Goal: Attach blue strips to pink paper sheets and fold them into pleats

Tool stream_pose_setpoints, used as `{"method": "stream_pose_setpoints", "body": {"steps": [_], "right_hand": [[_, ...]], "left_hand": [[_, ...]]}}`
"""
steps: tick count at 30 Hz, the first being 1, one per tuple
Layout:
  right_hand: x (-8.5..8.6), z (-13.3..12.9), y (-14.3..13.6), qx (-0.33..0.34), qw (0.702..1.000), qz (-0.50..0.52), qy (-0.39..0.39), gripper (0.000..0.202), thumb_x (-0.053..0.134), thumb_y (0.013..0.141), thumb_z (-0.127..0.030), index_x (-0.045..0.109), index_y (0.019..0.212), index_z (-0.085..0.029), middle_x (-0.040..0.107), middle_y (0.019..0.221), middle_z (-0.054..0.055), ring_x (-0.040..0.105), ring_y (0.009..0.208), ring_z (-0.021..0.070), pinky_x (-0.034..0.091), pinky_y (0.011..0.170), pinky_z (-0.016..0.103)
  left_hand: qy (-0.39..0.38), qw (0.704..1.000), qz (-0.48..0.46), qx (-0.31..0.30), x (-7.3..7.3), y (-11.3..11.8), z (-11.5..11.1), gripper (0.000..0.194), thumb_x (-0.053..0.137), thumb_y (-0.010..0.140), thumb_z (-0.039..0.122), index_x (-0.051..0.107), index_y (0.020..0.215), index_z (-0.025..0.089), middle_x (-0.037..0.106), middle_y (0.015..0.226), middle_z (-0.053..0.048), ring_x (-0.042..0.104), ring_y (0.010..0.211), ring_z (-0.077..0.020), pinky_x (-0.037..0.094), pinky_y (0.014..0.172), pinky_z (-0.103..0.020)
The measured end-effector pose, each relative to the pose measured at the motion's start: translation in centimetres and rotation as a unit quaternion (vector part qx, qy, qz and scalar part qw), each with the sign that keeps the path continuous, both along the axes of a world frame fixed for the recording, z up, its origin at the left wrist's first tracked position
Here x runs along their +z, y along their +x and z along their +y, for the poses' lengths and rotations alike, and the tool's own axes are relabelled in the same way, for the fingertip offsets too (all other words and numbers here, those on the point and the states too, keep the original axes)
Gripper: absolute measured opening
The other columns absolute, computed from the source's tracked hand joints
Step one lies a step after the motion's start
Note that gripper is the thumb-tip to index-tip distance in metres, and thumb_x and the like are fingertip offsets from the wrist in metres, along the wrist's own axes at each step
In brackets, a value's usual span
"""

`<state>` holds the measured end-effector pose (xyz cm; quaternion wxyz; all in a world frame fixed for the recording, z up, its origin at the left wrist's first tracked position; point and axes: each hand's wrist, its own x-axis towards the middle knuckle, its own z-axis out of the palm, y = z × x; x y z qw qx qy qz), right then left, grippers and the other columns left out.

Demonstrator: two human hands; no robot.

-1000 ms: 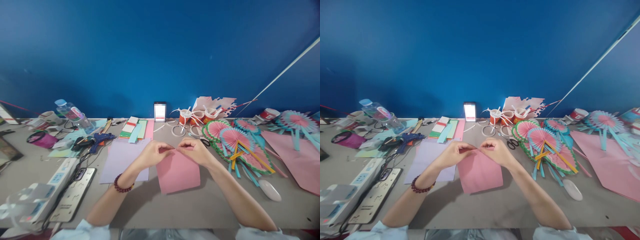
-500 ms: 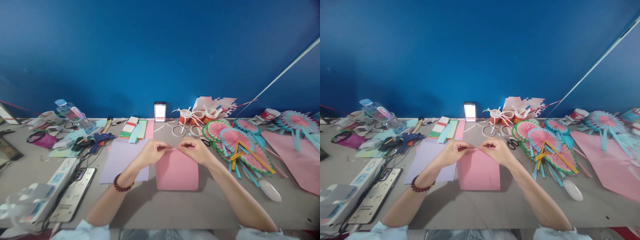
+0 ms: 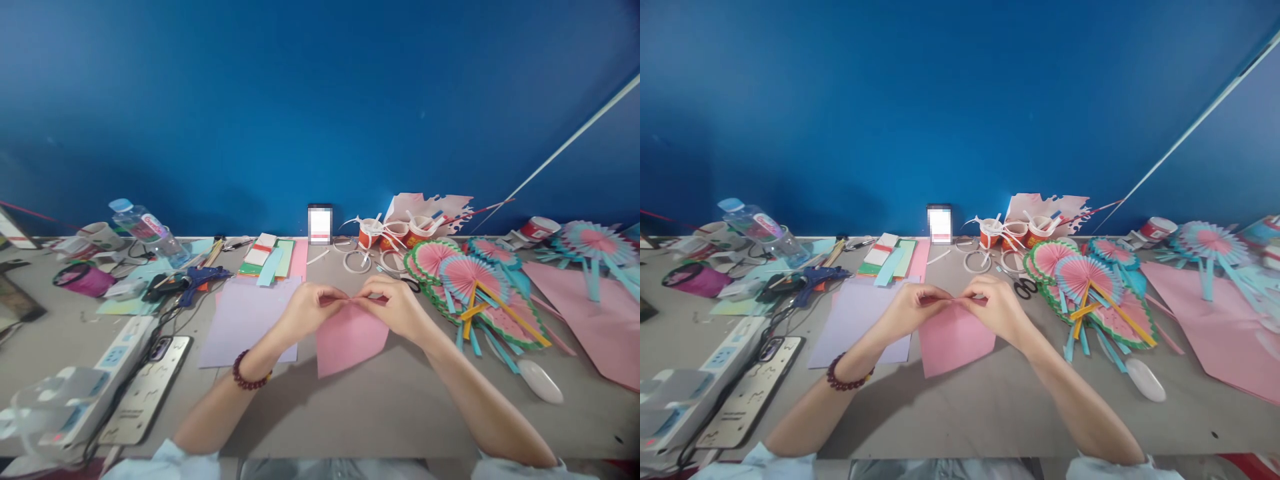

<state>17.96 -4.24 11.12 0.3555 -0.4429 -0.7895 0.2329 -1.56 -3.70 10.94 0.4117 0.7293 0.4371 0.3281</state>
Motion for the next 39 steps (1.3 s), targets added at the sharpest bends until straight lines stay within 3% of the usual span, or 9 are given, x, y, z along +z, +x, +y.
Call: {"method": "stream_pose_setpoints", "body": {"steps": [8,21,28,33,39], "right_hand": [[0.4,0.2,0.4,-0.04,0.997,0.027,-0.061,0.019,0.06,0.081,-0.034,0.068,0.071,-0.02,0.066,0.074,0.004,0.06,0.07,0.0163,0.044,0.058,0.025],[0.3,0.4,0.4,-0.04,0.994,0.036,-0.093,0.018,0.061,0.079,-0.033,0.069,0.072,-0.02,0.067,0.074,0.004,0.061,0.07,0.016,0.045,0.059,0.024],[0.4,0.2,0.4,0.005,0.995,-0.006,-0.096,0.013,0.059,0.08,-0.029,0.069,0.08,-0.021,0.068,0.078,0.002,0.061,0.074,0.0163,0.046,0.068,0.027],[0.5,-0.1,0.1,0.022,0.995,-0.009,-0.094,0.015,0.061,0.081,-0.034,0.07,0.078,-0.022,0.07,0.079,0.003,0.062,0.074,0.0174,0.046,0.069,0.028],[0.0,0.3,0.1,0.0,0.995,-0.002,-0.103,0.017,0.06,0.081,-0.033,0.07,0.075,-0.022,0.07,0.074,0.002,0.06,0.069,0.016,0.044,0.063,0.026]], "left_hand": [[-0.029,0.997,-0.066,0.012,0.9,-0.6,0.5,0.023,0.064,0.076,0.026,0.07,0.096,0.017,0.071,0.101,-0.006,0.066,0.095,-0.021,0.053,0.083,-0.029],[-0.041,0.995,-0.079,0.048,1.0,-0.5,0.6,0.018,0.067,0.073,0.026,0.072,0.088,0.016,0.073,0.093,-0.006,0.067,0.09,-0.0204,0.055,0.08,-0.028],[-0.046,0.995,-0.081,0.023,0.1,-0.1,0.5,0.02,0.064,0.074,0.023,0.07,0.092,0.016,0.072,0.082,-0.005,0.067,0.079,-0.0179,0.055,0.075,-0.027],[-0.059,0.994,-0.087,0.005,-0.4,0.3,0.3,0.018,0.061,0.074,0.018,0.069,0.091,0.016,0.072,0.084,-0.005,0.067,0.079,-0.017,0.054,0.073,-0.025],[-0.03,0.996,-0.082,-0.002,0.3,0.0,0.3,0.039,0.066,0.074,0.027,0.061,0.112,0.018,0.068,0.093,-0.006,0.064,0.081,-0.0159,0.053,0.073,-0.026]]}}
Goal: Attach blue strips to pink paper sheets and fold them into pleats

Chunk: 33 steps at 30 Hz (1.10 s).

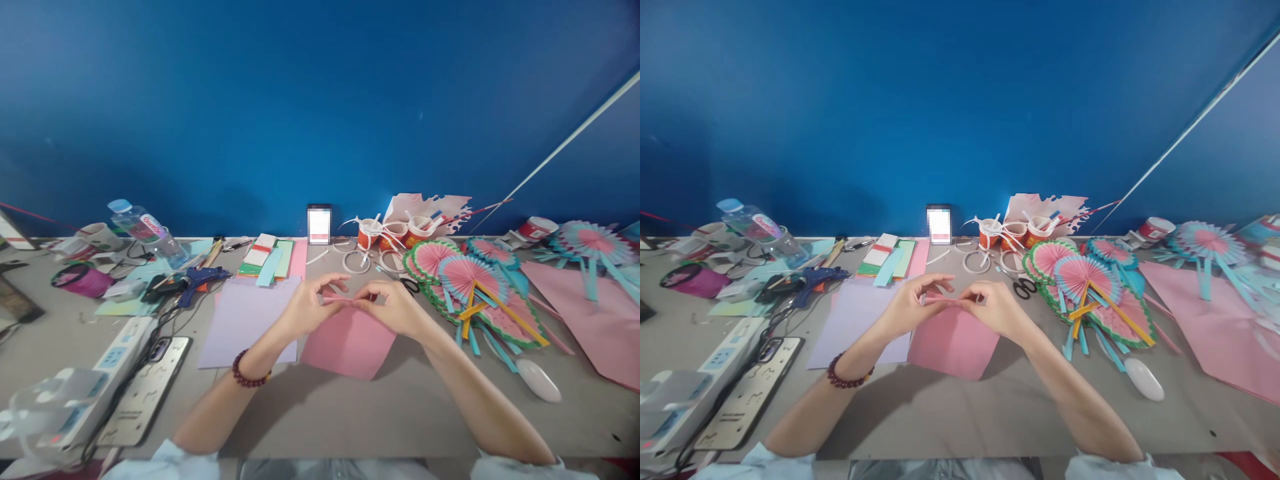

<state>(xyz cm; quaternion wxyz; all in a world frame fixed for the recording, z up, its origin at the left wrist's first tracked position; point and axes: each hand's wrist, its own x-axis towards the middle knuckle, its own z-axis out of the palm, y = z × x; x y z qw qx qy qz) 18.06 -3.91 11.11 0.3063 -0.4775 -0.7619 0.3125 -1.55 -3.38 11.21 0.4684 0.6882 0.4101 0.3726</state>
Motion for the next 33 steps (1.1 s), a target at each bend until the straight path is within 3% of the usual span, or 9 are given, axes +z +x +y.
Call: {"method": "stream_pose_setpoints", "body": {"steps": [6,19,33], "right_hand": [[0.1,0.1,0.1,-0.009,1.0,0.003,-0.012,0.016,0.059,0.08,-0.03,0.069,0.072,-0.021,0.07,0.073,0.002,0.059,0.067,0.0156,0.043,0.061,0.026],[0.0,0.1,0.1,-0.01,1.0,0.003,-0.02,0.02,0.058,0.08,-0.035,0.067,0.07,-0.02,0.068,0.071,0.001,0.058,0.066,0.0155,0.042,0.059,0.026],[-0.1,0.0,-0.1,0.004,0.998,0.019,-0.067,0.024,0.058,0.08,-0.04,0.066,0.077,-0.018,0.067,0.072,0.002,0.056,0.066,0.0148,0.043,0.06,0.026]], "left_hand": [[0.009,1.0,0.017,0.002,0.6,-0.7,0.5,0.041,0.065,0.075,0.029,0.06,0.115,0.018,0.067,0.087,-0.006,0.062,0.08,-0.0157,0.05,0.075,-0.027],[-0.054,0.997,-0.047,0.023,-0.1,-0.8,1.2,0.039,0.07,0.071,0.031,0.064,0.105,0.015,0.071,0.086,-0.007,0.066,0.08,-0.0174,0.051,0.073,-0.026],[-0.023,0.998,-0.044,0.049,0.0,-0.6,0.9,0.032,0.069,0.07,0.024,0.067,0.101,0.015,0.07,0.076,-0.004,0.065,0.077,-0.0164,0.05,0.074,-0.027]]}}
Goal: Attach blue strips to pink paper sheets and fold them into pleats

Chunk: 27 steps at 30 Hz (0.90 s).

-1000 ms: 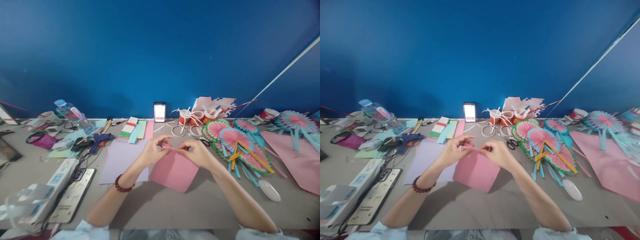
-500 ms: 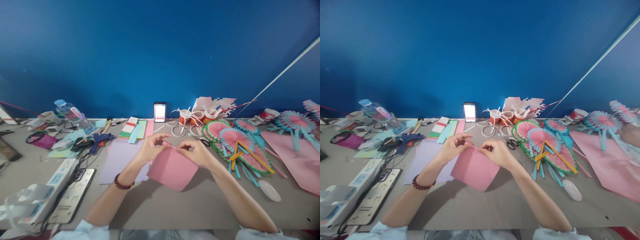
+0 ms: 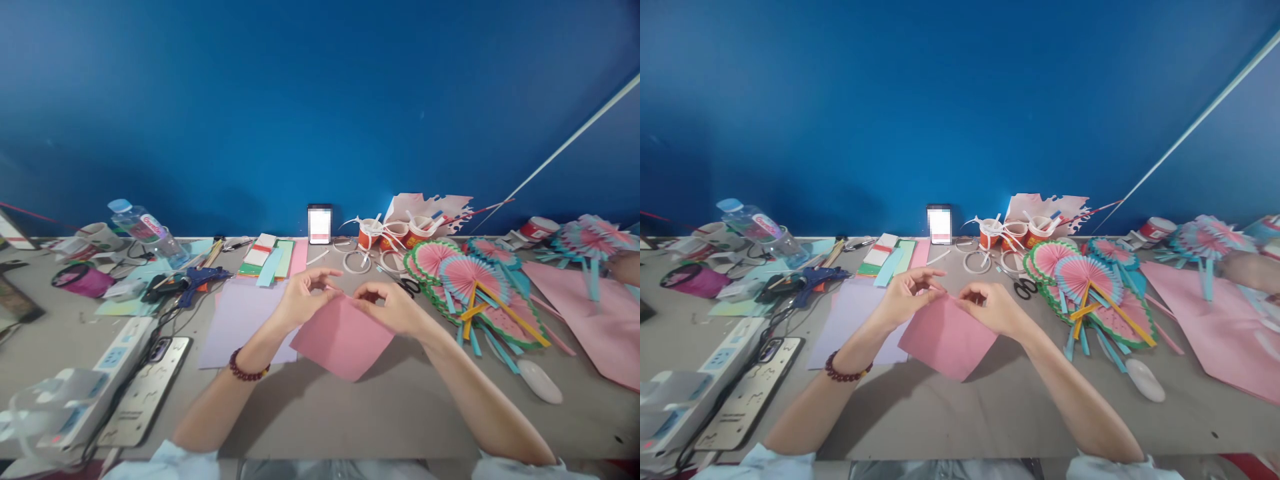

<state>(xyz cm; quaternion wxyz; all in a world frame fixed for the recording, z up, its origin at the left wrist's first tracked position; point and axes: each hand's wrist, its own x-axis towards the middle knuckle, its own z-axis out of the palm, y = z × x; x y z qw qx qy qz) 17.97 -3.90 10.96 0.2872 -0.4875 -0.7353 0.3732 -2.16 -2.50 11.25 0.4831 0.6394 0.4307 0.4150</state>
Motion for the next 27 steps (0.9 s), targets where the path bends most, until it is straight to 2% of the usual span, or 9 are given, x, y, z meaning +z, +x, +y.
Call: {"method": "stream_pose_setpoints", "body": {"steps": [5,8,14,16,19,21,27], "right_hand": [[0.2,-0.2,-0.2,0.022,0.999,0.034,-0.01,0.024,0.06,0.079,-0.04,0.068,0.086,-0.018,0.068,0.08,0.003,0.057,0.071,0.0154,0.045,0.065,0.027],[0.1,-0.2,-0.4,0.02,0.999,0.039,-0.022,0.021,0.059,0.08,-0.038,0.068,0.079,-0.019,0.068,0.076,0.002,0.056,0.067,0.0145,0.043,0.062,0.026],[-0.3,-0.2,-0.3,-0.012,0.998,0.053,-0.006,0.022,0.058,0.081,-0.038,0.066,0.074,-0.018,0.066,0.071,0.001,0.056,0.066,0.0146,0.042,0.06,0.025],[-0.3,-0.2,-0.3,-0.013,0.999,0.05,0.015,0.021,0.058,0.082,-0.036,0.065,0.072,-0.018,0.066,0.071,0.001,0.057,0.067,0.0144,0.042,0.061,0.025],[-0.4,-0.1,-0.4,-0.006,0.998,0.057,0.029,0.02,0.057,0.082,-0.034,0.064,0.071,-0.018,0.065,0.069,0.0,0.057,0.067,0.0139,0.043,0.062,0.024],[-0.6,0.0,-0.4,-0.004,0.998,0.062,0.031,0.019,0.058,0.082,-0.033,0.063,0.071,-0.018,0.065,0.069,0.0,0.057,0.067,0.0139,0.043,0.062,0.023],[-0.9,0.1,-0.5,-0.007,0.998,0.058,0.03,0.018,0.059,0.081,-0.033,0.063,0.071,-0.018,0.065,0.068,0.0,0.058,0.065,0.0137,0.043,0.061,0.023]], "left_hand": [[0.034,0.999,0.02,-0.001,0.1,0.5,-0.7,0.029,0.065,0.073,0.02,0.067,0.102,0.017,0.07,0.075,-0.003,0.064,0.076,-0.0153,0.049,0.078,-0.028],[0.05,0.998,0.027,-0.008,0.2,0.7,-1.2,0.032,0.062,0.076,0.019,0.065,0.107,0.019,0.07,0.076,-0.001,0.064,0.077,-0.0148,0.048,0.081,-0.028],[0.023,1.0,-0.013,0.004,0.5,0.6,-1.3,0.062,0.07,0.072,0.026,0.048,0.129,0.024,0.066,0.108,-0.007,0.063,0.072,-0.0119,0.05,0.068,-0.024],[0.003,1.0,-0.018,0.004,0.6,0.4,-1.0,0.057,0.073,0.069,0.029,0.055,0.122,0.02,0.066,0.106,-0.008,0.064,0.074,-0.0133,0.051,0.069,-0.025],[-0.031,0.999,0.014,0.001,0.6,0.2,-0.6,0.037,0.073,0.068,0.035,0.068,0.099,0.016,0.07,0.093,-0.008,0.064,0.075,-0.0164,0.051,0.066,-0.026],[-0.044,0.998,0.034,0.011,0.6,0.2,-0.4,0.03,0.073,0.067,0.038,0.071,0.087,0.015,0.071,0.086,-0.008,0.064,0.073,-0.0167,0.05,0.063,-0.026],[-0.047,0.999,0.0,0.026,0.2,0.2,-0.2,0.028,0.075,0.064,0.034,0.072,0.085,0.016,0.072,0.081,-0.007,0.064,0.074,-0.0165,0.051,0.067,-0.026]]}}
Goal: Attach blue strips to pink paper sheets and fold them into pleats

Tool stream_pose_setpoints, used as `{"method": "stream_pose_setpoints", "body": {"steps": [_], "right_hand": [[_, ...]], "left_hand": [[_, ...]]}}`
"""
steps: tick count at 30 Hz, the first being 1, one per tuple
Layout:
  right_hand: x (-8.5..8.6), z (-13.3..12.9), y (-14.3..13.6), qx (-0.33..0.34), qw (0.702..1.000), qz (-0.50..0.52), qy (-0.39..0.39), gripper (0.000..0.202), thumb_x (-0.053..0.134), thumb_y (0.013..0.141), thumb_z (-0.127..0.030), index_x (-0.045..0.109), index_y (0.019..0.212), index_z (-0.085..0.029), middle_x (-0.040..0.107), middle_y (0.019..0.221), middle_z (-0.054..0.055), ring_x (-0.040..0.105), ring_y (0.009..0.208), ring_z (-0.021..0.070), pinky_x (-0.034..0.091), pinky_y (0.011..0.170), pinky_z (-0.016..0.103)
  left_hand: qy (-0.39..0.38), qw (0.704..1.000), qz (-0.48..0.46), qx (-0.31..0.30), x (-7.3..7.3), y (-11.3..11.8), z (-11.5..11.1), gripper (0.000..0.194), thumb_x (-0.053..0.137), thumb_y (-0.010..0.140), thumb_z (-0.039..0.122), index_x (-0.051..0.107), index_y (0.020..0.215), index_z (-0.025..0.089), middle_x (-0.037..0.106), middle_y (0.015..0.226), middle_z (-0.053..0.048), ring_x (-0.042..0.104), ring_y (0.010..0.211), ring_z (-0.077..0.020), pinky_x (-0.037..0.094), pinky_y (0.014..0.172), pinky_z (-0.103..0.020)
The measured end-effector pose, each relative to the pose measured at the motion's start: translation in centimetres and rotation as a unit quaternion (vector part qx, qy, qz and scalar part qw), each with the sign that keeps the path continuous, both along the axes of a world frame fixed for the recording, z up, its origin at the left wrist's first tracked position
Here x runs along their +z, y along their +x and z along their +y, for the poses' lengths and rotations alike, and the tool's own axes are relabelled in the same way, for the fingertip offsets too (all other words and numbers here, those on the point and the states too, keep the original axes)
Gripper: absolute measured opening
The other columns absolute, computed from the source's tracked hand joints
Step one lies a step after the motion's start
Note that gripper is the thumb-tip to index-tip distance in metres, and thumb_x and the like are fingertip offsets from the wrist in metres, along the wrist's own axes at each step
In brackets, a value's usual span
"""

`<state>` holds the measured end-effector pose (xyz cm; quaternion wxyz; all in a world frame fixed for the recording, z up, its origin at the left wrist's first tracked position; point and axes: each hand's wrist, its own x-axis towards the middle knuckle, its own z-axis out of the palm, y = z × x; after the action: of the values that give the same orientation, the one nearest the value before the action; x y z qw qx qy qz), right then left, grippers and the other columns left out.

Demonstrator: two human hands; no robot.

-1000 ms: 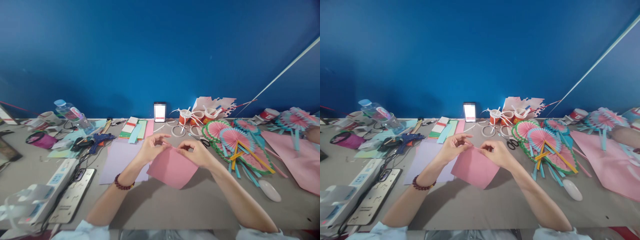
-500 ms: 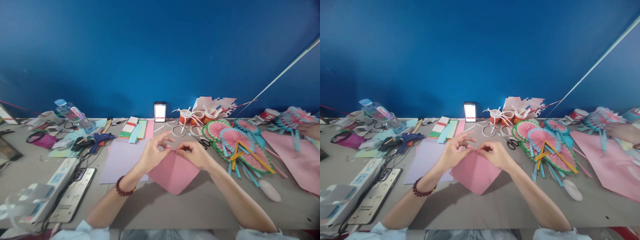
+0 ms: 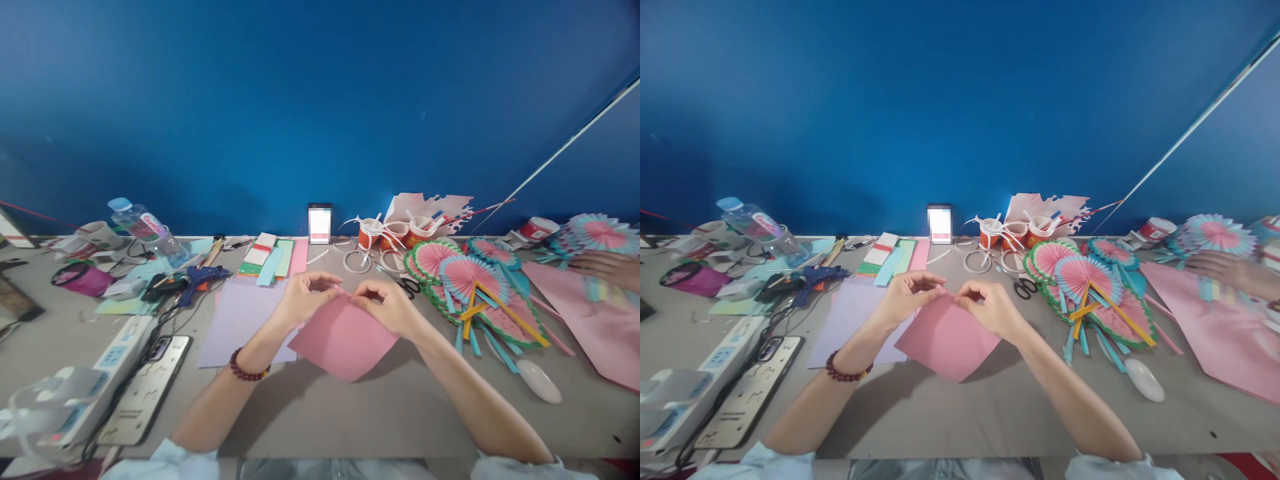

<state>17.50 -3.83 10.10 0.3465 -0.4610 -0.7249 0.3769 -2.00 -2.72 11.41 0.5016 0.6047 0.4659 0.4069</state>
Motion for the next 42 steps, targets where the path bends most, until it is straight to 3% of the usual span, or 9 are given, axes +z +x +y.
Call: {"method": "stream_pose_setpoints", "body": {"steps": [14,20,25,32,34,39,42], "right_hand": [[-0.1,0.2,0.0,0.002,1.0,-0.004,-0.023,0.021,0.059,0.081,-0.036,0.065,0.072,-0.018,0.067,0.071,0.001,0.058,0.067,0.0146,0.043,0.06,0.025],[-0.2,0.1,-0.2,0.021,0.999,0.008,-0.027,0.02,0.059,0.079,-0.036,0.067,0.074,-0.018,0.066,0.071,0.001,0.057,0.066,0.014,0.044,0.062,0.025],[-0.5,-0.1,-0.8,0.037,0.998,0.044,-0.012,0.013,0.06,0.078,-0.029,0.067,0.081,-0.019,0.068,0.078,0.003,0.06,0.072,0.016,0.047,0.068,0.028],[-0.1,-0.1,-0.8,0.014,0.997,0.051,0.049,0.013,0.06,0.08,-0.028,0.066,0.071,-0.02,0.065,0.073,0.003,0.06,0.071,0.0165,0.046,0.067,0.029],[0.0,-0.1,-0.8,0.006,0.996,0.059,0.068,0.013,0.06,0.081,-0.028,0.066,0.071,-0.021,0.065,0.073,0.003,0.059,0.07,0.0166,0.046,0.067,0.029],[0.2,-0.2,-0.8,0.017,0.993,0.068,0.097,0.015,0.058,0.083,-0.029,0.066,0.072,-0.021,0.064,0.074,0.004,0.059,0.071,0.0172,0.046,0.066,0.03],[0.1,0.0,-0.8,0.016,0.991,0.075,0.107,0.016,0.059,0.083,-0.03,0.066,0.072,-0.022,0.064,0.074,0.004,0.059,0.073,0.0174,0.046,0.067,0.03]], "left_hand": [[0.085,0.995,0.037,0.032,-0.1,0.2,-1.0,0.016,0.071,0.07,0.032,0.072,0.079,0.018,0.071,0.077,-0.005,0.065,0.074,-0.0173,0.051,0.067,-0.026],[0.176,0.981,0.079,0.016,0.2,0.4,-1.7,0.035,0.06,0.079,0.02,0.065,0.112,0.025,0.067,0.073,0.001,0.062,0.077,-0.0139,0.049,0.08,-0.028],[0.235,0.967,0.096,-0.015,0.8,0.5,-2.5,0.035,0.053,0.082,0.016,0.064,0.114,0.024,0.067,0.078,-0.001,0.06,0.072,-0.0137,0.05,0.073,-0.029],[0.192,0.979,0.072,-0.011,0.8,0.4,-2.3,0.045,0.064,0.077,0.023,0.057,0.122,0.024,0.067,0.082,-0.001,0.061,0.078,-0.0141,0.049,0.081,-0.03],[0.177,0.982,0.066,-0.012,0.9,0.3,-2.1,0.043,0.068,0.074,0.026,0.06,0.117,0.023,0.067,0.085,-0.002,0.06,0.078,-0.0146,0.05,0.078,-0.029],[0.182,0.98,0.081,-0.012,1.4,0.1,-2.1,0.01,0.068,0.075,0.028,0.07,0.081,0.02,0.067,0.084,-0.004,0.061,0.079,-0.0161,0.05,0.071,-0.027],[0.195,0.978,0.078,-0.014,1.4,0.1,-2.3,0.01,0.065,0.078,0.028,0.071,0.083,0.02,0.067,0.084,-0.005,0.062,0.08,-0.0167,0.05,0.072,-0.028]]}}
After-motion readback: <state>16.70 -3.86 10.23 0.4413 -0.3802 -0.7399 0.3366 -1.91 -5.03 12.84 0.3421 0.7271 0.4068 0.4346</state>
